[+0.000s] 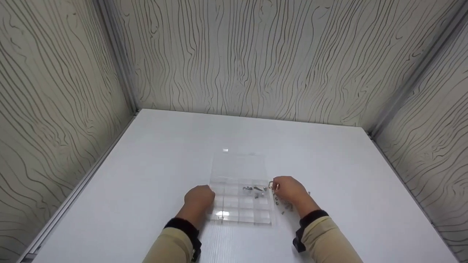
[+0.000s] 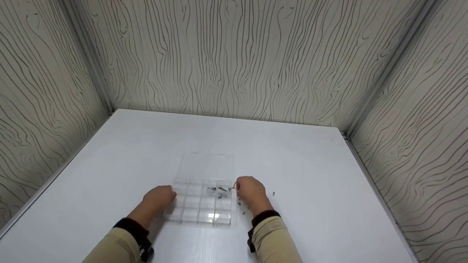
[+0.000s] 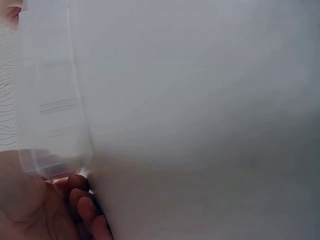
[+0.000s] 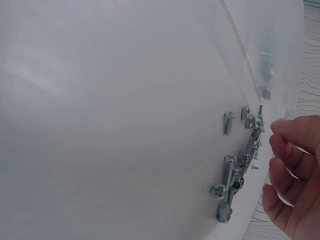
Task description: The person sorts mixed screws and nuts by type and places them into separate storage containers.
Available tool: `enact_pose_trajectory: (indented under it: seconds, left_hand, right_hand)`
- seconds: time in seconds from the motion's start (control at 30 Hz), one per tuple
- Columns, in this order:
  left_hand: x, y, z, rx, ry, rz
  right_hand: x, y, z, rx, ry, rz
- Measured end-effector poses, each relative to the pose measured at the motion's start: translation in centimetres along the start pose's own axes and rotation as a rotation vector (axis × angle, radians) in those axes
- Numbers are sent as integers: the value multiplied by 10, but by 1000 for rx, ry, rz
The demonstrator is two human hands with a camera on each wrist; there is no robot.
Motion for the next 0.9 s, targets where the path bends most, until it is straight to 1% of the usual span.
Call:
enact_pose_trajectory:
  seconds: [0.1, 0.17, 0.23, 0.37, 0.47, 0.57, 0.73, 0.9]
  left_hand:
    - [-3, -1, 0, 5, 24, 41]
    - [-4, -2, -1, 10, 38, 69]
    - [-4, -2, -2, 10, 39, 75]
    - [4, -5, -1, -31, -80, -95]
    - [9, -6, 0, -50, -171, -218]
    - [9, -5, 1, -53, -170, -220]
    - [8, -4, 1, -41, -152, -191]
    - [5, -3, 0, -28, -107, -123]
  right_hand:
    - [2, -7, 2, -29, -24, 10]
    - [3, -9, 3, -32, -29, 15]
    - [2, -10, 4, -29, -25, 20]
    - [2, -10, 6, -19, -25, 12]
    - [2, -10, 6, -17, -29, 9]
    - [2, -11, 6, -21, -31, 7]
    - [3, -11, 3, -20, -16, 20]
    - [4, -3, -1, -19, -14, 24]
Point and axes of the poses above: each hand's wrist, its own z-axis away from the middle knuckle, its own y-axis out of the back of the hand, x = y × z, the point moved 9 cm from there along -z, towards the middle knuckle, and after that the axes turned 11 degrees about x, right-handed, at the moved point
